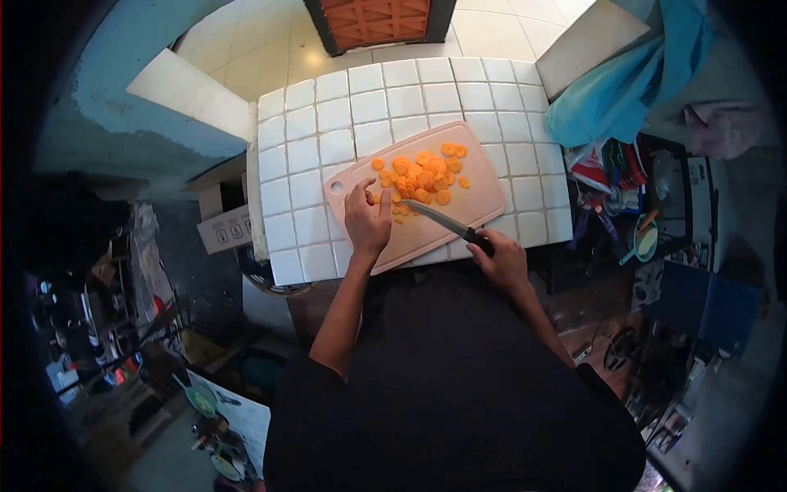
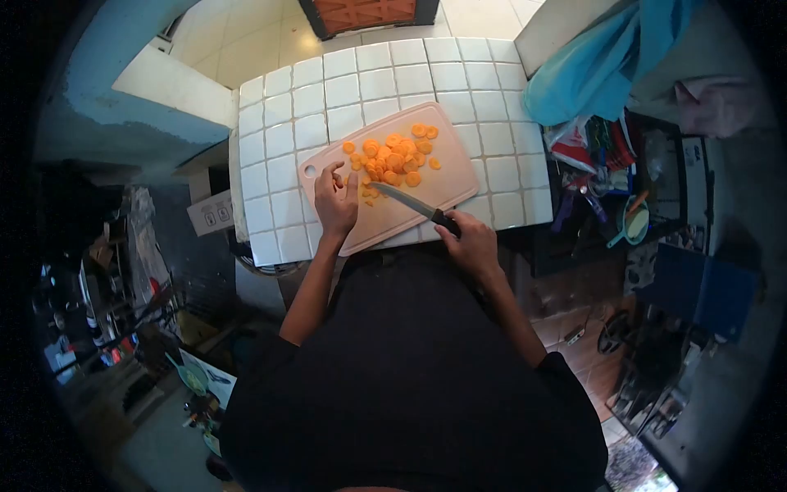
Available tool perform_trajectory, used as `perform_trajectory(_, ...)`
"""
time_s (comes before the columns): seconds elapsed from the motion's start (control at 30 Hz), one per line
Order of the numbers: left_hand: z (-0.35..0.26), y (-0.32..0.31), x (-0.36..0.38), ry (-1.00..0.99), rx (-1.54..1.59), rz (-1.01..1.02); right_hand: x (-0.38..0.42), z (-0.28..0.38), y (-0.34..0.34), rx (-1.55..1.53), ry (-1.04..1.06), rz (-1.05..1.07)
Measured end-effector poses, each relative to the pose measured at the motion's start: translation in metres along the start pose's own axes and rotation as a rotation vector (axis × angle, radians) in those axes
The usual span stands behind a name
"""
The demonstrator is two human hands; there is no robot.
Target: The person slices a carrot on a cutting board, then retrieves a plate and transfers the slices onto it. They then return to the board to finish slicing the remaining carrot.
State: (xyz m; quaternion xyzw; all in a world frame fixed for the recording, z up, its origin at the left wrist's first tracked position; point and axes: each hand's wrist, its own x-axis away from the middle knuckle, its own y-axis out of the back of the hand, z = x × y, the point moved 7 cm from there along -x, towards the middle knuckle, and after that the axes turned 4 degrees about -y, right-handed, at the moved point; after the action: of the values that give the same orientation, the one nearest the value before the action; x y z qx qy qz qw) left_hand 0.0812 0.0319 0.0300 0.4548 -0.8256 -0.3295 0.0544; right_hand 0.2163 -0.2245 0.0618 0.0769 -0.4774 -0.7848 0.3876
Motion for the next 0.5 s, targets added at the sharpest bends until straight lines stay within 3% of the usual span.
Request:
perform_trajectory(0.1,0.007,-0.001,0.021,0.070,0.004,-0.163,-0.015,-0.036,0.012,-0.195,-0.011,-0.030)
perform_trajectory(0.17,0.009,-0.005,0.030,0.073,-0.064,-0.210,-0.032,-0.062,0.020,-0.367,-0.189,-0.049)
perform_trajectory(0.33,0.004,-0.014,0.017,0.027,-0.029,-0.434,-0.085,-0.075,0.007,-0.338,-0.108,0.025)
perform_trajectory(0.4,0.009,-0.019,-0.002,0.111,0.266,-0.459,-0.095,-0.064,0.003,-0.271,-0.064,0.055)
perform_trajectory(0.5,0.002,-0.019,-0.022,0.071,0.291,-0.571,-0.097,-0.050,0.000,-0.197,-0.034,0.130)
